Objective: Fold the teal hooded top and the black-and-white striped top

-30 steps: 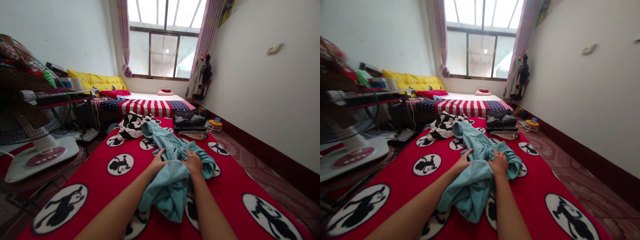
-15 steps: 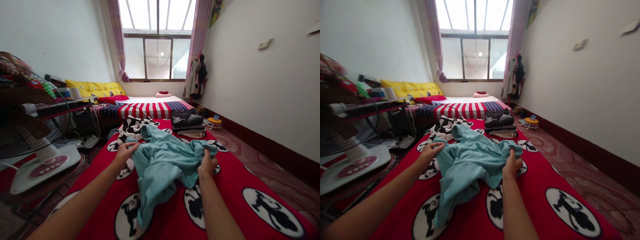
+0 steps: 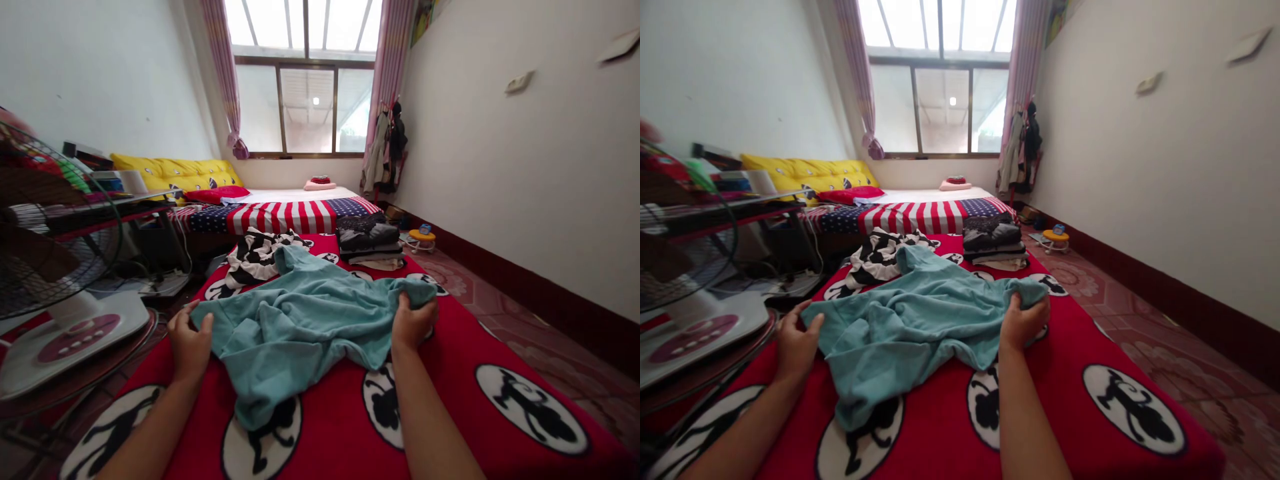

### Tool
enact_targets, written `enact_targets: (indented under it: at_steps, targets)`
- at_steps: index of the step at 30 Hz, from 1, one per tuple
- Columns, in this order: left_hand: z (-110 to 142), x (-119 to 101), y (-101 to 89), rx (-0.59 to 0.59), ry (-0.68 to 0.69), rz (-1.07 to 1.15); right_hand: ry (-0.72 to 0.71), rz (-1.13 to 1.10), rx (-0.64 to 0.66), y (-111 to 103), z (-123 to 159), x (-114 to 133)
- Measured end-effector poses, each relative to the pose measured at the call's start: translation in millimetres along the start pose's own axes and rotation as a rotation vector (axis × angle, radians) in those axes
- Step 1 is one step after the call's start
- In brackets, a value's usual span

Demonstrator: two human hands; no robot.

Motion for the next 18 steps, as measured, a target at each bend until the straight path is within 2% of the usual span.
enact_targets:
  at_steps: [2,3,6,8,13,18]
  targets:
    - [10,-28,-4.0,0.116,0.191,0.01,-0.114,0.165,0.041,2,4,2]
    - [16,-40,-4.5,0.232,0.269,0.049,-0.135,0.249,0.075,3,6,2]
    - [41,-66,-2.7,0.687,0.42,0.112,-0.112,0.518,0.203,9,13,-3]
    - [58,-73,-3.5,0.872,0.499,0.043,-0.113,0.67,0.28,11,16,-6]
    - [75,-91,-10.4,0.963,0.585,-0.136,-0.169,0.821,0.356,12,17,-4]
    - [67,-111,-9.3,1.046,0.593,-0.207,-0.188,0.771,0.424,9,5,-3]
Point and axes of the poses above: each hand's wrist, its own z-axis away from the middle knuckle, its own y-axis out of the palm, x = y × z, the point moved 2 cm from there along -z, towards the middle knuckle, and after that the axes turned 10 degrees about y, right-handed, at the moved point
